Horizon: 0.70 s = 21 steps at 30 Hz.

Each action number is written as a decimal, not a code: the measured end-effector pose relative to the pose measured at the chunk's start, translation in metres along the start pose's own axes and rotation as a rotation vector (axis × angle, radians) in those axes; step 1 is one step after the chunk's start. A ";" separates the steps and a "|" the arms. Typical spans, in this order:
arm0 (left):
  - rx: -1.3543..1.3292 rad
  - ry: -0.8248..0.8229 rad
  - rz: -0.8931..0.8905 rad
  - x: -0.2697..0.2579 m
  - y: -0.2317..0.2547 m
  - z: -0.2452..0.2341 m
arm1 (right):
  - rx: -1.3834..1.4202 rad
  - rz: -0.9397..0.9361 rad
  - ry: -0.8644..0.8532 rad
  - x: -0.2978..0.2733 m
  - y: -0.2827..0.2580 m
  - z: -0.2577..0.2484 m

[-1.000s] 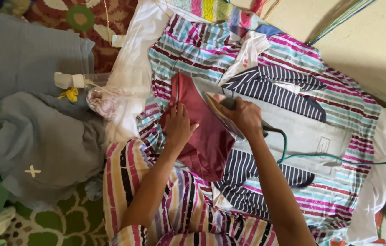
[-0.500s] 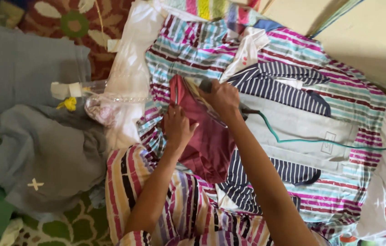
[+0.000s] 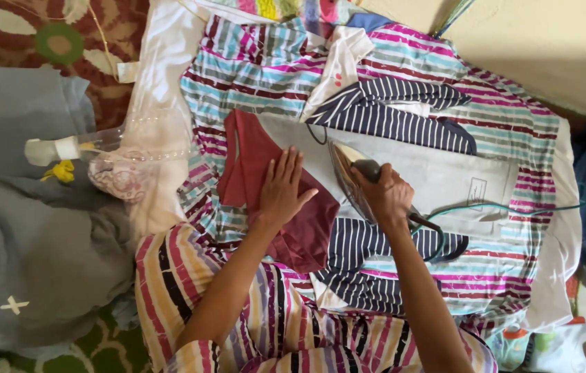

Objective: The recorder is ironing various items of clothing on a flat surface on the floor.

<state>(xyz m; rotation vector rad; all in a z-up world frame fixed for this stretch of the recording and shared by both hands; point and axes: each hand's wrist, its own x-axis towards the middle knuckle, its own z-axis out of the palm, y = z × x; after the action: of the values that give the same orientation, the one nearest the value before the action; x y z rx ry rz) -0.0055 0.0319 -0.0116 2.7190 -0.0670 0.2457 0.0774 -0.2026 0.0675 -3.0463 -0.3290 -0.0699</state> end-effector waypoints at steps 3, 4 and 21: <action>-0.014 -0.022 -0.003 -0.002 -0.005 0.003 | 0.036 0.057 -0.033 0.015 -0.011 0.005; -0.008 -0.010 0.005 -0.002 -0.007 0.004 | 0.049 0.053 -0.012 0.021 -0.013 0.008; -0.047 0.026 0.048 -0.002 -0.015 -0.005 | 0.080 0.015 -0.180 0.053 0.014 -0.023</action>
<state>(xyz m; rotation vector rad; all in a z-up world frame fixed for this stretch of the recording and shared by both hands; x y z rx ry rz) -0.0067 0.0474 -0.0134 2.6690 -0.1295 0.2892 0.1312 -0.2072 0.0925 -2.9811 -0.3124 0.2141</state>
